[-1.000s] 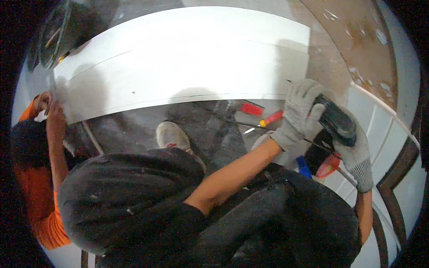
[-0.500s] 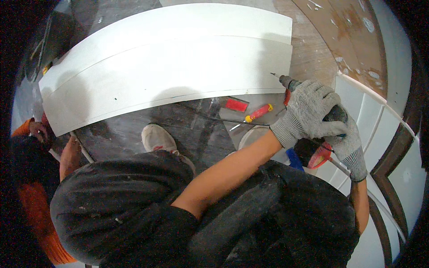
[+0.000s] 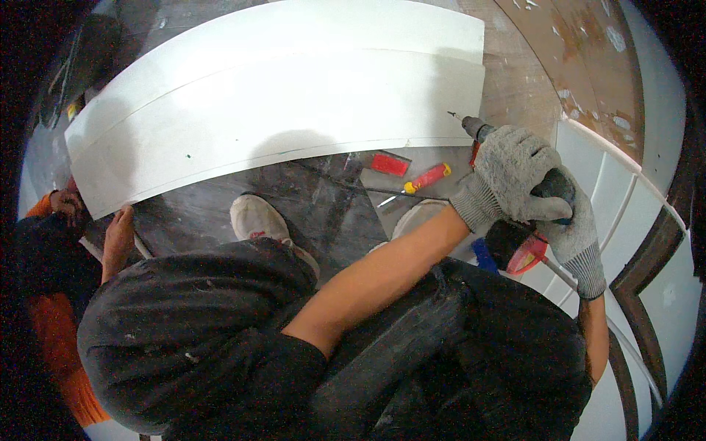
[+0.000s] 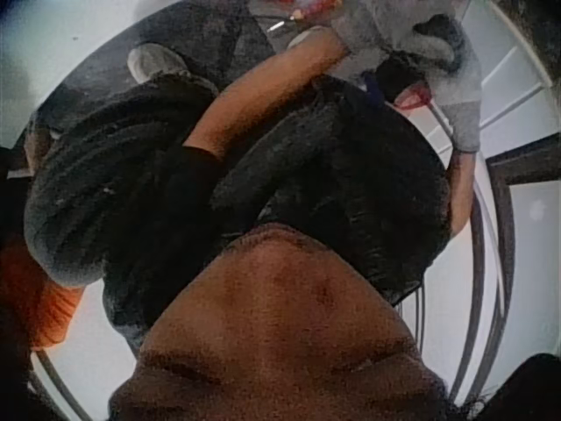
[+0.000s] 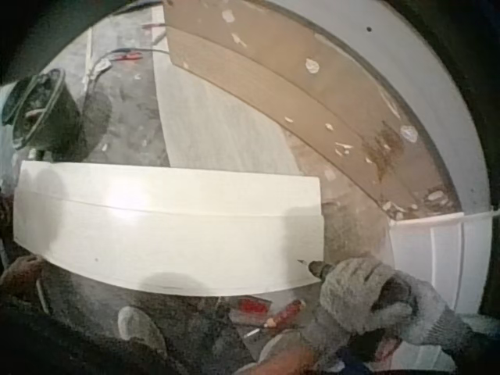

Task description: The person uses a drill to make holes in a white board and then uses a screwdriver to drive screws into the wall to secure it.

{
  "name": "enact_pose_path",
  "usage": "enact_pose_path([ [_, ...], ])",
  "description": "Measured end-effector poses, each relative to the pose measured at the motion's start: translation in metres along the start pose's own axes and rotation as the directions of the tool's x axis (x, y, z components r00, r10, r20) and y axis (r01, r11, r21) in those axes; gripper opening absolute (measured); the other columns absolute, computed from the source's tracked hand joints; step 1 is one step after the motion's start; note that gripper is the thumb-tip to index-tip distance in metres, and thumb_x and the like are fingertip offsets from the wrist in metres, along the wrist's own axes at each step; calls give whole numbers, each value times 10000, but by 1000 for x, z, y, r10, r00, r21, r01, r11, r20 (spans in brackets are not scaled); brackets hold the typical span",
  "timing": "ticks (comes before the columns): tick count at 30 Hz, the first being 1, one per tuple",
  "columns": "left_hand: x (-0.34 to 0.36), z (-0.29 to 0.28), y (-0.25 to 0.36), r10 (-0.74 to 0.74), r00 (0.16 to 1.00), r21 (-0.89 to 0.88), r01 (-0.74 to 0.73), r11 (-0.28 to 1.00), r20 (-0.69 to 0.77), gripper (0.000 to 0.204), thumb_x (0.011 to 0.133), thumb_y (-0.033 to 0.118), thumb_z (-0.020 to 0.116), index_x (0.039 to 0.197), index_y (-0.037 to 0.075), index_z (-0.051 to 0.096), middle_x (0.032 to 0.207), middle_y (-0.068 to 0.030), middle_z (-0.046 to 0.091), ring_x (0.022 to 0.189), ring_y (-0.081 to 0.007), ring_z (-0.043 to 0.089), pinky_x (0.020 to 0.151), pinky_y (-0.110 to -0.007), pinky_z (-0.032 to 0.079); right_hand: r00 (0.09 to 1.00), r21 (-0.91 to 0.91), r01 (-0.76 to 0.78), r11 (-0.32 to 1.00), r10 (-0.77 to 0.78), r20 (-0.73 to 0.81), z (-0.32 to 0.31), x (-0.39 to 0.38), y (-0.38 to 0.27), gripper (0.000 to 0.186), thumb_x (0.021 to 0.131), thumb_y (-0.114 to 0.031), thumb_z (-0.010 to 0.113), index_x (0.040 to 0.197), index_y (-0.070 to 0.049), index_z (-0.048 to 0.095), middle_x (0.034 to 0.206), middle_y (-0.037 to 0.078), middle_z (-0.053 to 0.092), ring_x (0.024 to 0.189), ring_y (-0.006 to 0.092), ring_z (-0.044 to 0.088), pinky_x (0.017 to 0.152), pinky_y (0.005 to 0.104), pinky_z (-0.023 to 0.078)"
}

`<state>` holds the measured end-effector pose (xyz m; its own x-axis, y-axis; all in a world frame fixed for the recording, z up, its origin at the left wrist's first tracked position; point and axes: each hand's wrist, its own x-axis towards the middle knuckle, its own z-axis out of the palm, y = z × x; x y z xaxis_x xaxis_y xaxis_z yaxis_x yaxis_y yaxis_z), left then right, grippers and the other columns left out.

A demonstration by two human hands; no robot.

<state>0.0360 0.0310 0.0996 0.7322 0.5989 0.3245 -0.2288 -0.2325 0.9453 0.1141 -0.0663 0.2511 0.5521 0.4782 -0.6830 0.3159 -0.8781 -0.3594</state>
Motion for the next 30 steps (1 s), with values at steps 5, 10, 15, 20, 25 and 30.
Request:
enact_pose_path([
  [5,0,2,-2,28,999,-16,-29,999,-46,700,658,755,748,976,133,708,967,-133,680,916,-375,653,847,-518,510,999,43,-34,999,34,-13,2,-2,7,731,793,-44,773,1465,7,493,1339,202,665,1263,300,637,1084,400,496],
  [10,0,0,-1,7,999,-12,-8,1000,-41,697,655,752,749,979,136,706,957,-134,677,907,-381,652,838,-513,513,999,16,-34,999,34,13,-2,-1,-5,746,790,-48,783,1473,-1,485,1337,205,662,1262,296,638,1088,395,496],
  [15,0,-3,-1,10,1000,8,-10,1000,-29,717,663,775,724,980,132,700,942,-132,669,898,-380,650,820,-513,511,999,-41,-22,999,21,-27,1,-3,6,779,783,-59,799,1490,-17,474,1333,215,651,1264,331,629,1085,414,496],
  [20,5,-4,-2,4,999,-4,-4,1000,-38,722,671,787,708,975,131,696,918,-133,657,861,-378,643,792,-511,511,999,-29,1,1000,-2,-36,-2,-2,11,793,774,-62,816,1490,-24,477,1335,218,644,1266,352,622,1082,427,495],
  [25,2,-1,-5,38,993,6,-37,999,-109,715,654,775,721,964,131,689,881,-131,641,823,-374,633,755,-503,507,1000,76,22,997,-22,0,2,2,9,778,788,-59,817,1487,-18,478,1350,224,641,1263,348,627,1075,416,502],
  [30,4,-4,-8,28,996,4,-28,1000,-86,708,644,761,735,973,135,688,875,-123,631,816,-370,629,739,-503,502,999,-74,32,997,-33,-5,-4,3,-16,751,797,-59,814,1474,-12,492,1349,220,649,1268,332,628,1077,408,501],
])
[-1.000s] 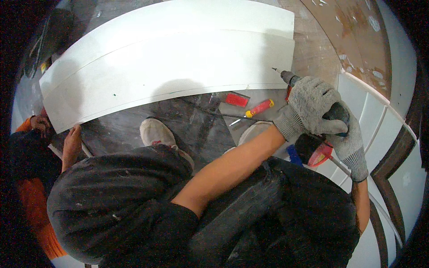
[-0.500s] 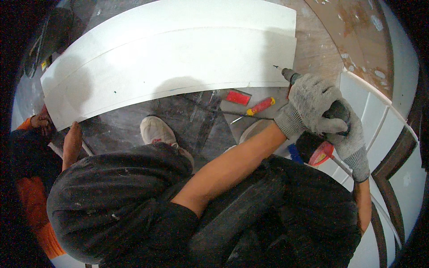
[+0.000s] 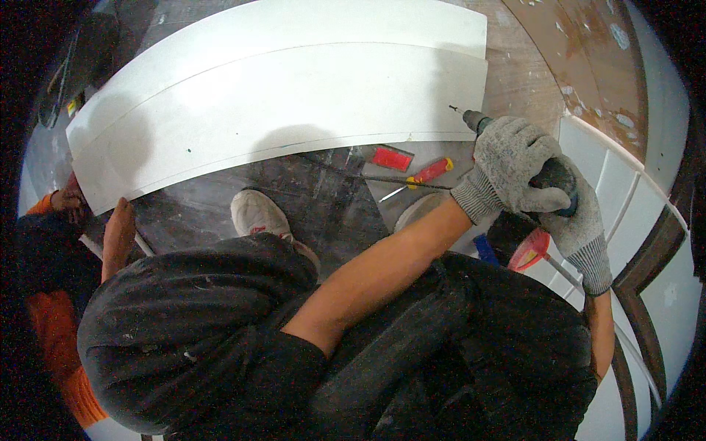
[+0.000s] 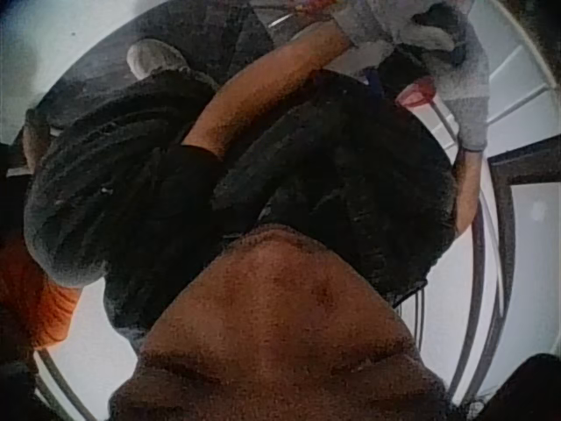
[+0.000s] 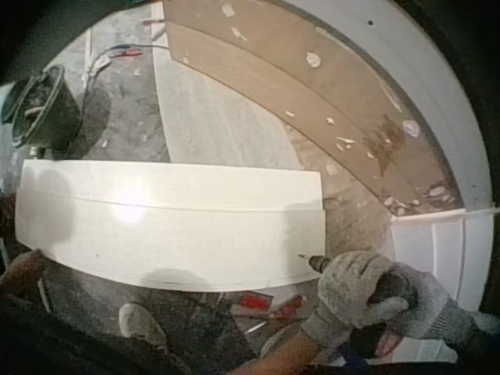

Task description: The person uses a drill to make holes in a white board and then uses a screwdriver to drive screws into the wall to secure it.

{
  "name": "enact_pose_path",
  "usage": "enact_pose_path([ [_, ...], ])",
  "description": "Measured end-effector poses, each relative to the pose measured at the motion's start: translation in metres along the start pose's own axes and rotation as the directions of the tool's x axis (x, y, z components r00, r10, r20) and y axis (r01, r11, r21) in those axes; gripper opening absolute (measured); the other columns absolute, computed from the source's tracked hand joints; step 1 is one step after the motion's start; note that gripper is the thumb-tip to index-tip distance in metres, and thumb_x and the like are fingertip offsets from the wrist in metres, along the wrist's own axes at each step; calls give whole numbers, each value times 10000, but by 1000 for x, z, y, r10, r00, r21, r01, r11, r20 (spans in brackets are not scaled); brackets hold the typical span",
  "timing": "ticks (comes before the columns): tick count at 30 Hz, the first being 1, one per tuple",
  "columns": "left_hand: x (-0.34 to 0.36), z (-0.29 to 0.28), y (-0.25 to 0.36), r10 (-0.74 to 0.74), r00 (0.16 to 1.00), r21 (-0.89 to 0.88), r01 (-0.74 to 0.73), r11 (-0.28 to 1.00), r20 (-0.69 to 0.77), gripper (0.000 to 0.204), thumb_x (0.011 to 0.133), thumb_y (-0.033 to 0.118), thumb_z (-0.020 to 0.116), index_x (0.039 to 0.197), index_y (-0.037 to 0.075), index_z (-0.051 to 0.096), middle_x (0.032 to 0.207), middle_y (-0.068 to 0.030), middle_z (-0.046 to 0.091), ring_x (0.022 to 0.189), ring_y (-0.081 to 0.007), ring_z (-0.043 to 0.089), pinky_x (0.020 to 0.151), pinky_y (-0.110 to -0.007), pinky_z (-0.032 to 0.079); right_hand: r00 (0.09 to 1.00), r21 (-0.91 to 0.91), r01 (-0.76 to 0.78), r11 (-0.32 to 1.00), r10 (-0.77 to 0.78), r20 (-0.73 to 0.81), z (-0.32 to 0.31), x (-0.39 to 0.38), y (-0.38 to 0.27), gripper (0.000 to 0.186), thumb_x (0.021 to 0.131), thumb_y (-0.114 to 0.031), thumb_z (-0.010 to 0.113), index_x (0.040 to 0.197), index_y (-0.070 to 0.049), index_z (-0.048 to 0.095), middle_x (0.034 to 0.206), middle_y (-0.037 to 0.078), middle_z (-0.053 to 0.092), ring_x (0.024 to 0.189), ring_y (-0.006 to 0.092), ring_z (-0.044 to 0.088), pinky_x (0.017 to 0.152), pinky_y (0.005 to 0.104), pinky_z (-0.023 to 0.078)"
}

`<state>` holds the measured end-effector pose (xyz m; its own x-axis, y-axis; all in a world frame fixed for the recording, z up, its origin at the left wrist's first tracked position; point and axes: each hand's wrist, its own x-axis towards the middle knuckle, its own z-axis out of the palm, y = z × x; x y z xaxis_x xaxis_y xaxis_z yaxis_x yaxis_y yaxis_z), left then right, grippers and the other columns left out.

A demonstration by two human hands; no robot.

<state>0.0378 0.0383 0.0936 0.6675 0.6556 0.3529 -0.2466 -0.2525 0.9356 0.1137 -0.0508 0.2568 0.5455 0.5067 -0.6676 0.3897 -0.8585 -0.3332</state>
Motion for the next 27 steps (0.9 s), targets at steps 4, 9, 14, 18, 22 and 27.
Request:
enact_pose_path([
  [4,0,1,2,-7,1000,-4,7,1000,5,691,643,753,746,953,137,690,877,-121,637,819,-364,632,753,-502,502,1000,65,16,998,-16,3,2,0,8,748,800,-76,823,1470,-15,498,1345,216,654,1267,325,631,1080,403,499],
  [9,-2,1,1,-3,1000,0,3,1000,-28,663,640,734,765,901,129,691,847,-121,638,813,-353,632,780,-504,497,999,34,-28,999,27,17,1,1,-1,732,803,-68,820,1463,-16,509,1353,205,656,1269,305,632,1084,397,496],
  [14,0,0,2,-21,1000,-14,21,1000,-18,666,635,733,765,900,127,691,851,-123,637,816,-354,630,776,-504,495,998,83,-58,995,57,21,1,1,-9,724,806,-64,825,1459,-21,516,1358,187,661,1264,285,635,1084,392,498],
  [18,-1,1,1,-12,1000,-18,11,1000,-29,665,629,733,768,894,128,691,853,-121,638,820,-355,631,777,-505,495,998,92,-61,994,59,23,3,1,-3,721,812,-72,830,1461,-26,518,1353,178,664,1263,280,635,1088,388,499],
  [22,-2,2,-1,-3,1000,-5,3,1000,-31,665,633,736,767,898,131,690,857,-119,639,824,-355,634,782,-510,494,1000,34,-26,999,26,14,1,0,-6,711,823,-72,824,1462,-27,517,1353,176,660,1267,277,630,1093,386,496],
  [27,-4,-1,-1,-13,999,-4,13,1000,33,724,673,780,704,1001,135,693,925,-140,654,874,-387,646,796,-521,513,999,47,-39,998,39,18,1,0,-6,701,836,-73,811,1467,-23,508,1363,175,651,1267,275,626,1088,383,496],
])
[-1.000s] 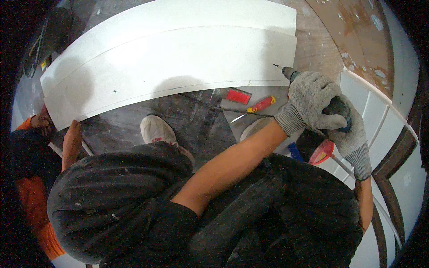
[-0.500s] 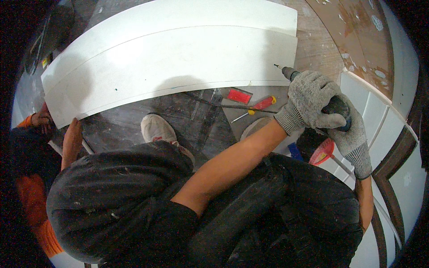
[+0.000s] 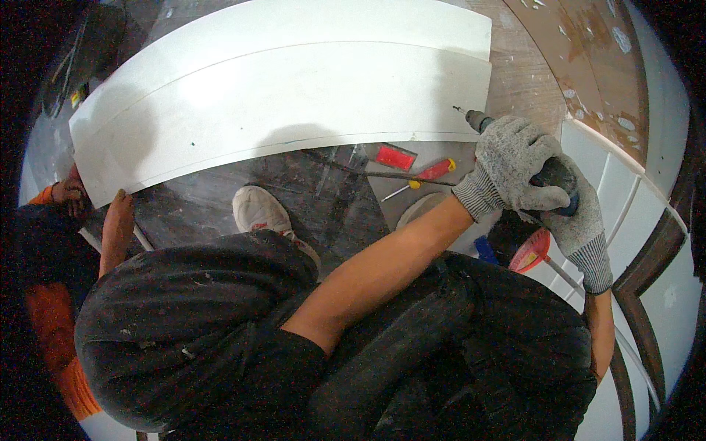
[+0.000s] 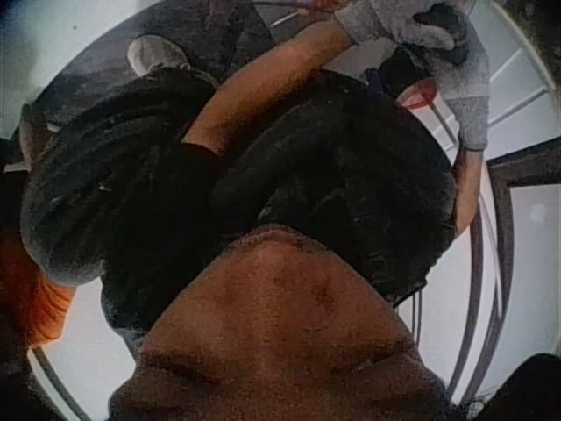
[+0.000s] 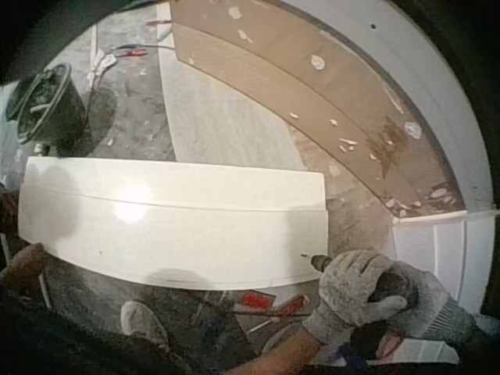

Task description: The person uses a drill to make holes in a white board and then uses a screwdriver to drive screws into the wall to secure it.

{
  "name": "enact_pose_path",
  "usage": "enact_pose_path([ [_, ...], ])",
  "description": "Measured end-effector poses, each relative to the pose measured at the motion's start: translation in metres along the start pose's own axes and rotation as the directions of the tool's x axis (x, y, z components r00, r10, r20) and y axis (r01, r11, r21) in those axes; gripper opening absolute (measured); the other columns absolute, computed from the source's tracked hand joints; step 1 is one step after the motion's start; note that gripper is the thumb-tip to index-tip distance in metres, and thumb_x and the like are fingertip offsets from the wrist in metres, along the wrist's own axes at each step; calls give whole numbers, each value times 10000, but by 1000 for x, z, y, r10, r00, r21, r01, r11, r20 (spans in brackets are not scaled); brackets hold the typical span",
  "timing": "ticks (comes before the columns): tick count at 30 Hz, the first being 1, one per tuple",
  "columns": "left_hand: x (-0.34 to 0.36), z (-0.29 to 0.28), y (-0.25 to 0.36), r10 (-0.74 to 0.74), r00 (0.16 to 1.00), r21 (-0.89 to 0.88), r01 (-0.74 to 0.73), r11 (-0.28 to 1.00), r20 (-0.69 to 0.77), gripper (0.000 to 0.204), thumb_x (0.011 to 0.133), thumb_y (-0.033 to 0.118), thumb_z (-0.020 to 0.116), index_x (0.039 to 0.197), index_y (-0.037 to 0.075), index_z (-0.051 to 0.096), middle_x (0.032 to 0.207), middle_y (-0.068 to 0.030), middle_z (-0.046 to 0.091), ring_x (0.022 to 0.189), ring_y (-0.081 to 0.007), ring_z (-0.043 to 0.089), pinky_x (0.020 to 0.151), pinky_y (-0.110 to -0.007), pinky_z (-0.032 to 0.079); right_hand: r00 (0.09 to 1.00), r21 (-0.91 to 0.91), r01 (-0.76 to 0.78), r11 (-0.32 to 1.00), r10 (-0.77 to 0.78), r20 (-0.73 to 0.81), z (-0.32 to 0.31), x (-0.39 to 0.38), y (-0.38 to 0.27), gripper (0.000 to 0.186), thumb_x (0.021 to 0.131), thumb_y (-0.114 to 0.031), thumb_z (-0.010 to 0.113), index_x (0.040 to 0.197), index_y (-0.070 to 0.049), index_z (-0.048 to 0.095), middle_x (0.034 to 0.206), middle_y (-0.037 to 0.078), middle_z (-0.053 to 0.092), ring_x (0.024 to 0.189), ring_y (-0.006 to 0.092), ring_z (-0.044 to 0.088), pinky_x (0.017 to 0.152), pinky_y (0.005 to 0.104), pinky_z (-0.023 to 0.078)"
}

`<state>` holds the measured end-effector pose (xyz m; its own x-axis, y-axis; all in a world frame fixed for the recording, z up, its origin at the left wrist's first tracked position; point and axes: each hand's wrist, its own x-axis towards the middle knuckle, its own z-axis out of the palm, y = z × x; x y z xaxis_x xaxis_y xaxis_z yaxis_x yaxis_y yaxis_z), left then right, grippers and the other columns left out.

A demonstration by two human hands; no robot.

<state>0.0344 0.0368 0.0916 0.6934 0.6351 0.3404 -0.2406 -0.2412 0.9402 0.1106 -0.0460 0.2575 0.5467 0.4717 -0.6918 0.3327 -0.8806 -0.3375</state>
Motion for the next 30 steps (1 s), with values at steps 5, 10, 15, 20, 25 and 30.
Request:
enact_pose_path([
  [5,-1,2,-2,17,1000,10,-16,1000,-15,729,644,768,726,999,133,692,948,-145,655,889,-391,644,799,-527,513,1000,-10,-7,1000,7,-12,1,-2,1,691,842,-64,798,1467,-18,507,1362,179,652,1266,276,626,1084,384,499],
  [10,-1,-1,-1,-1,1000,29,1,1000,6,725,626,760,737,993,136,697,940,-140,658,886,-386,649,790,-519,518,1000,44,-8,999,7,11,1,2,-5,690,839,-62,800,1463,-14,510,1355,179,656,1262,274,628,1080,383,500],
  [15,0,0,-2,20,999,18,-19,1000,-39,711,638,769,726,973,142,701,921,-134,664,870,-380,653,779,-509,522,1000,6,23,1000,-23,-6,1,1,-8,703,828,-61,809,1464,-14,511,1351,176,658,1258,271,631,1083,382,495],
  [20,2,4,-2,15,996,19,-14,1000,-88,680,653,769,727,921,145,693,881,-119,653,839,-359,642,785,-511,498,1000,81,13,997,-12,-13,2,0,-4,751,786,-42,828,1465,-12,509,1362,185,651,1265,284,630,1088,385,492],
  [25,-1,2,-4,-1,1000,35,2,999,-29,687,663,783,710,915,144,690,875,-122,641,832,-358,632,769,-511,490,994,-203,72,976,-87,-66,-2,1,15,768,745,-18,825,1452,-15,523,1356,191,658,1263,298,637,1089,388,495],
  [30,0,8,-5,25,993,58,-18,998,-116,675,625,765,751,893,148,695,903,-116,644,859,-353,635,813,-520,495,1000,-8,30,1000,-30,-9,-1,8,6,760,730,-27,828,1434,-26,542,1329,184,678,1248,297,651,1075,389,506],
])
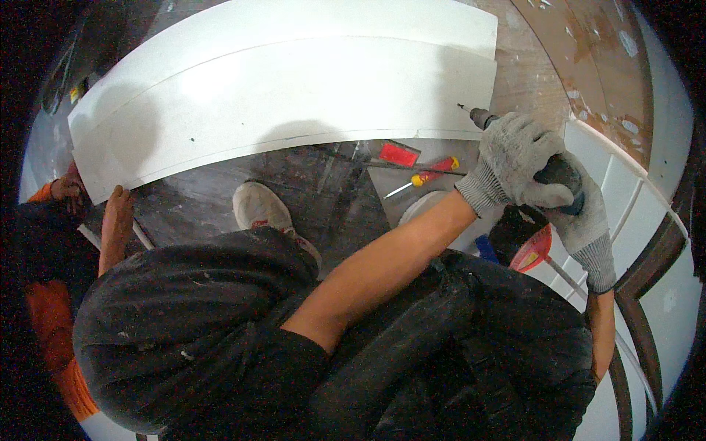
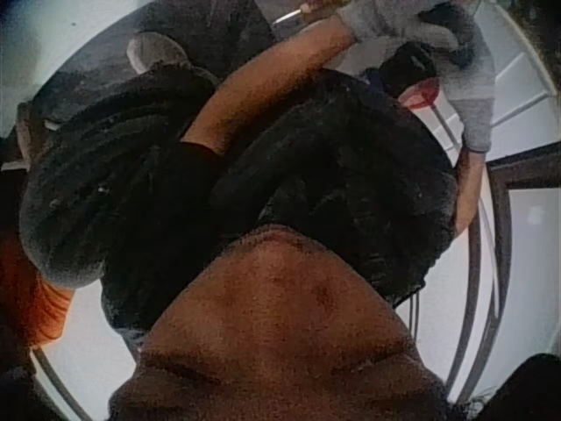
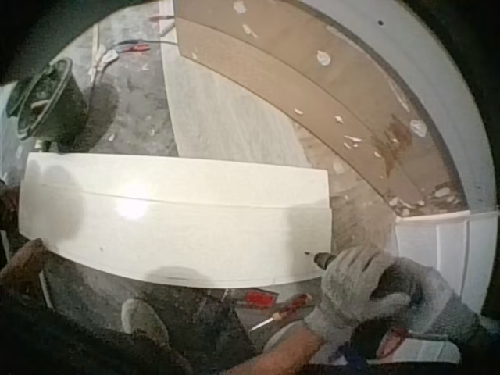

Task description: The person uses a drill to make holes in a white board and then uses a screwdriver to drive screws into the wall to secure it.

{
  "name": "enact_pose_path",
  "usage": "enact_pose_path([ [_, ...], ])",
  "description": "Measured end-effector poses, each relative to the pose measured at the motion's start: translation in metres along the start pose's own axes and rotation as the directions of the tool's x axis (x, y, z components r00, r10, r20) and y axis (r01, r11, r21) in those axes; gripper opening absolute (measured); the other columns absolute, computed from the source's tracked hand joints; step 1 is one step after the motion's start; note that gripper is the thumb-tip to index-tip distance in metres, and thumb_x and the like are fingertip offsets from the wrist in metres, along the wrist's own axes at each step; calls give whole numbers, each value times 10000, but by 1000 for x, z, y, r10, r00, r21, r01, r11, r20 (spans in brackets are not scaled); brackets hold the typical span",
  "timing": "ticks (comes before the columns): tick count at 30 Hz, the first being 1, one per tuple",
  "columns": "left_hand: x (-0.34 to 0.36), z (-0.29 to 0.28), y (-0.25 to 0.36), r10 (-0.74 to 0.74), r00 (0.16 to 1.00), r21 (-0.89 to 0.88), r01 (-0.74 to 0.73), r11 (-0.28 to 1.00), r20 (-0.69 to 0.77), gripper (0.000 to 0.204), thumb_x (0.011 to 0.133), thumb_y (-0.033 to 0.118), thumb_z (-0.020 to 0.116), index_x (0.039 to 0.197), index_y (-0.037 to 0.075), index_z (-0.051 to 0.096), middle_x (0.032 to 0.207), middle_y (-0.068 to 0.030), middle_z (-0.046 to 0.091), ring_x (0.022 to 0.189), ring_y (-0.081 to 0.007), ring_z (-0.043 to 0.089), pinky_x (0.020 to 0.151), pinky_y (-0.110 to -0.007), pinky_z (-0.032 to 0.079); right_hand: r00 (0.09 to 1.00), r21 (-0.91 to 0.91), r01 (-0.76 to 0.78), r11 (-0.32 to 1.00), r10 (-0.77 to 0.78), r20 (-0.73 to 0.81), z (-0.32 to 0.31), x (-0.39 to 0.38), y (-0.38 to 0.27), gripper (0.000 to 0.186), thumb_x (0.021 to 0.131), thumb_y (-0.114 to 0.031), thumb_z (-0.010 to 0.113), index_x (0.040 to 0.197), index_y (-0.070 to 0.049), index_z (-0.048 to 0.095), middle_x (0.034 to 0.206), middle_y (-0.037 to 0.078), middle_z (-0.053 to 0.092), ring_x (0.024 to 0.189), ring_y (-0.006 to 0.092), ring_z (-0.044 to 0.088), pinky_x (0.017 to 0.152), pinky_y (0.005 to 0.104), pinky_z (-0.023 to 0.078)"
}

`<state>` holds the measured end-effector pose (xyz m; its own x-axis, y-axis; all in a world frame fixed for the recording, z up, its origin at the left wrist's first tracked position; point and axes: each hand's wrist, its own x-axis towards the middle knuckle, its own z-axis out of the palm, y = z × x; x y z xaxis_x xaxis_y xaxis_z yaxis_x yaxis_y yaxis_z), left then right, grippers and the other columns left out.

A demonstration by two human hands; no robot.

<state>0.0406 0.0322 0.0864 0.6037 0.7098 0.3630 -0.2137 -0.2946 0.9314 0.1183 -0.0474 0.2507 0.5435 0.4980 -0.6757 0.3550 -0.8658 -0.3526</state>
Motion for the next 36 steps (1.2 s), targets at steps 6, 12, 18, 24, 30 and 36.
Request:
enact_pose_path([
  [6,1,-4,-3,-24,997,-11,25,1000,79,700,609,766,760,900,133,696,885,-127,644,864,-357,641,812,-521,500,1000,-7,7,1000,-7,5,1,4,3,729,744,-33,818,1423,-33,551,1294,181,697,1237,299,661,1060,386,516],
  [12,5,-6,-6,-4,997,-11,5,1000,82,760,612,810,723,910,111,697,864,-146,626,815,-389,630,736,-518,518,996,-125,84,989,-84,5,-4,7,7,726,751,-59,826,1424,-40,554,1292,183,700,1234,306,664,1057,397,519],
  [18,7,-5,-4,-63,990,6,63,998,125,696,655,771,723,884,114,703,883,-142,655,854,-364,653,787,-516,514,997,-51,75,996,-75,6,-4,8,5,720,762,-85,837,1423,-42,556,1311,181,691,1237,303,659,1056,397,518],
  [24,6,-9,-10,-76,984,41,70,997,161,700,690,782,680,847,100,672,871,-144,634,808,-372,634,658,-497,497,996,-67,87,994,-87,-2,-2,12,12,692,779,-97,830,1415,-45,565,1315,195,683,1224,328,662,1043,399,521],
  [30,4,-2,-18,-55,998,36,54,998,36,596,730,699,691,880,122,681,888,-128,638,816,-362,635,657,-490,484,995,-203,96,975,-95,14,-9,17,21,675,784,-36,788,1420,-40,562,1303,199,680,1222,328,653,1051,403,513],
  [36,4,-9,-17,-78,990,14,76,997,115,591,750,690,694,963,138,693,972,-132,667,918,-361,644,748,-501,509,994,-292,109,950,-112,5,-13,17,8,649,780,-107,811,1389,-48,594,1252,213,704,1182,360,677,1009,421,542],
])
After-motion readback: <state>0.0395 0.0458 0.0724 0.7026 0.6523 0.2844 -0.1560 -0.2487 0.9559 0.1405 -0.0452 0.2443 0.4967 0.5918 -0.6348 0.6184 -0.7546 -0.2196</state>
